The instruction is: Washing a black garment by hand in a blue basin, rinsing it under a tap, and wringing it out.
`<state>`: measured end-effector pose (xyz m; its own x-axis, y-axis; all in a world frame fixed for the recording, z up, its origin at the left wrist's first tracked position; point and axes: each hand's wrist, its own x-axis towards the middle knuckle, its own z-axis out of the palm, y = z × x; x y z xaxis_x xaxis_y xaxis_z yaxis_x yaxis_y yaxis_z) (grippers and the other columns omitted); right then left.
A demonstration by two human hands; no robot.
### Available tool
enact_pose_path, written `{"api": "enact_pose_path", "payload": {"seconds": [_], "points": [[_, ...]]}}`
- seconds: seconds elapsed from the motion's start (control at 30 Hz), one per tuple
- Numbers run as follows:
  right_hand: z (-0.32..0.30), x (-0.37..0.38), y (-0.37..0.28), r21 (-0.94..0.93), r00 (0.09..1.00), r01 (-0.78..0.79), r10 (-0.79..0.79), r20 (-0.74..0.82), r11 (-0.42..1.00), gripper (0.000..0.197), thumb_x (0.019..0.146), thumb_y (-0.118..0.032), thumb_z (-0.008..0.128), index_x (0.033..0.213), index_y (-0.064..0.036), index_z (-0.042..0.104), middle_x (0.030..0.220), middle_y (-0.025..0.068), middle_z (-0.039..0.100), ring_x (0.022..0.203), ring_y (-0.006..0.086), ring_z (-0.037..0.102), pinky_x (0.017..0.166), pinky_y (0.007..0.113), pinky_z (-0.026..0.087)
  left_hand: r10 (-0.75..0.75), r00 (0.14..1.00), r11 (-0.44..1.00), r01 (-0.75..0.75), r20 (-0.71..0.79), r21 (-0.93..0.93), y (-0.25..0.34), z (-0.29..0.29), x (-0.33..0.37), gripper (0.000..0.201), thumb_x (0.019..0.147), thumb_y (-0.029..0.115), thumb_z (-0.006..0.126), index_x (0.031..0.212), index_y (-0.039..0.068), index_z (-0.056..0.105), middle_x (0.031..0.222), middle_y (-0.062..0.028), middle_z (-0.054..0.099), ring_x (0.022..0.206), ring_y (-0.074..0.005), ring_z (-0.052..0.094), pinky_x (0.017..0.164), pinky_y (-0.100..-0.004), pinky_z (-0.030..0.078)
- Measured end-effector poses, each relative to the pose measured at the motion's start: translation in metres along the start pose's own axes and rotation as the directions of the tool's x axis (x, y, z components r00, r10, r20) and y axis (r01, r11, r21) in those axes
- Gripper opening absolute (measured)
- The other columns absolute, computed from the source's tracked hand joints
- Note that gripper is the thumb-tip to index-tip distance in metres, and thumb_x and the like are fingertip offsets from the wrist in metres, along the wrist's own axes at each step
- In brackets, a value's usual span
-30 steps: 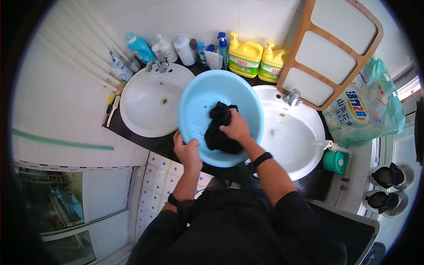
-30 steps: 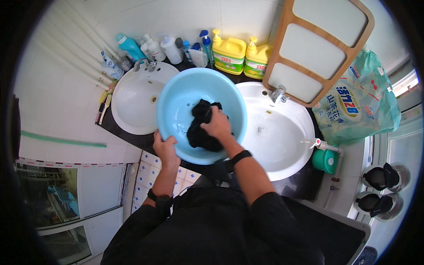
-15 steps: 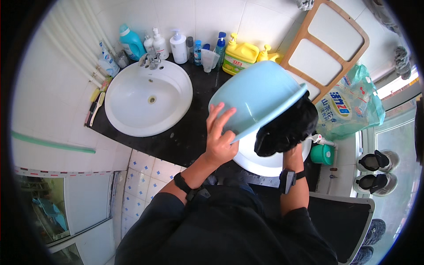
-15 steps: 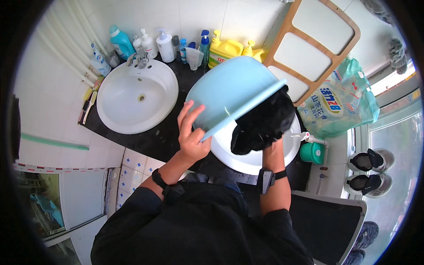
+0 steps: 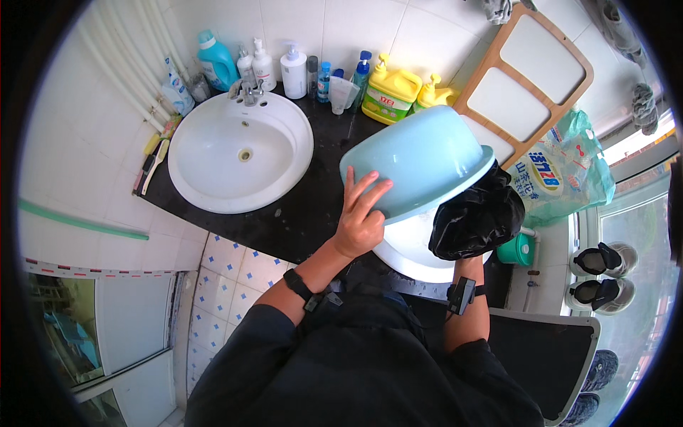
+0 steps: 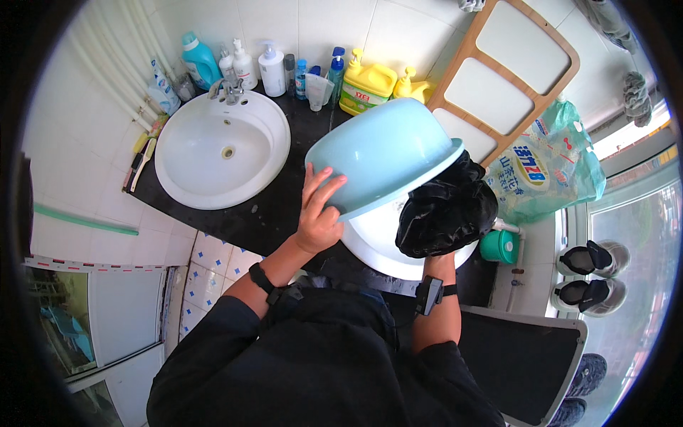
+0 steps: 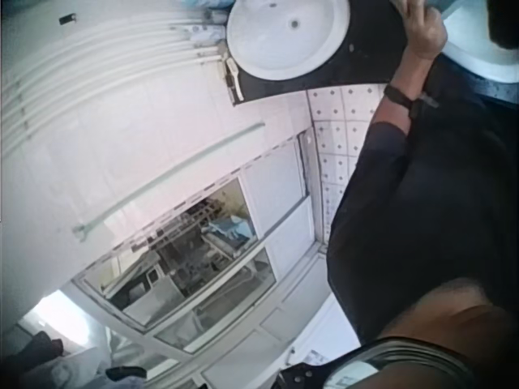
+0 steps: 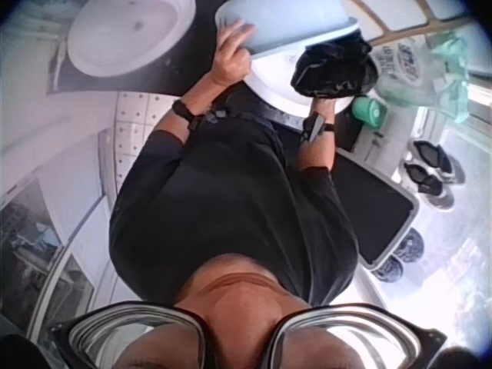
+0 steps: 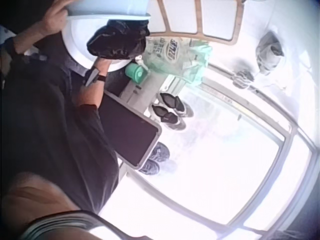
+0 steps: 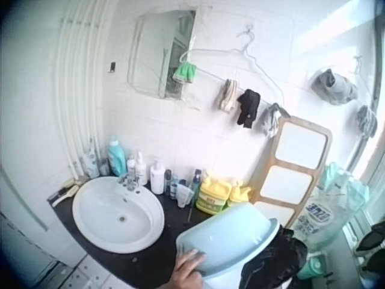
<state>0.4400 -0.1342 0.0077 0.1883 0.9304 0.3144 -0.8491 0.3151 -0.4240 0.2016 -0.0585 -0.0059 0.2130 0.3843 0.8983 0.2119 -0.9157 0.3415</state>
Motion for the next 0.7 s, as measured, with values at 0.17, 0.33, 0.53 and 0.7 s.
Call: {"api": "enact_pose_path", "payload": {"seconds": [0.17,0.33,0.53,0.7], "points": [[0.013,0.012,-0.004,-0.067,0.998,0.031,-0.035,-0.059,0.997,0.045,0.098,-0.041,0.040,0.121,-0.0039,0.053,0.112,0.0118,0.061,0.093,0.0238,0.060,0.083,0.036,0.052,-0.182,0.980,0.982,0.185,-0.086,0.029,-0.001,-0.009,0.001,0.025,0.063,-0.009,0.059,0.058,0.000,0.037,0.125,-0.0191,0.054,0.126,-0.0401,0.043,0.106,-0.0617,0.030],[0.013,0.025,-0.009,-0.086,0.994,0.051,-0.058,-0.089,0.995,0.045,0.098,-0.040,0.041,0.121,-0.0038,0.053,0.112,0.0119,0.061,0.093,0.0241,0.060,0.084,0.036,0.052,-0.866,0.366,0.488,0.766,-0.341,-0.419,-0.028,-0.034,-0.026,0.025,0.059,-0.007,0.052,0.083,-0.006,0.058,0.115,-0.0167,0.058,0.102,-0.0318,0.057,0.089,-0.0402,0.046],[0.005,0.035,-0.013,-0.098,0.990,0.042,-0.055,-0.133,0.994,0.045,0.098,-0.040,0.041,0.121,-0.0037,0.053,0.112,0.0119,0.061,0.094,0.0244,0.060,0.084,0.036,0.052,-0.962,-0.177,0.062,0.603,-0.209,-0.795,-0.058,-0.123,-0.092,0.047,0.056,-0.006,0.046,0.102,-0.004,0.055,0.096,-0.0134,0.057,0.087,-0.0300,0.059,0.078,-0.0398,0.049],[-0.002,0.049,-0.011,-0.114,0.983,0.023,-0.044,-0.180,0.993,0.045,0.098,-0.040,0.041,0.121,-0.0036,0.053,0.112,0.0120,0.061,0.094,0.0246,0.060,0.085,0.036,0.052,-0.958,-0.242,-0.082,0.743,-0.153,-0.664,-0.053,-0.165,-0.119,0.047,0.058,0.000,0.046,0.105,-0.001,0.050,0.100,-0.0158,0.053,0.095,-0.0326,0.053,0.086,-0.0441,0.047]]}}
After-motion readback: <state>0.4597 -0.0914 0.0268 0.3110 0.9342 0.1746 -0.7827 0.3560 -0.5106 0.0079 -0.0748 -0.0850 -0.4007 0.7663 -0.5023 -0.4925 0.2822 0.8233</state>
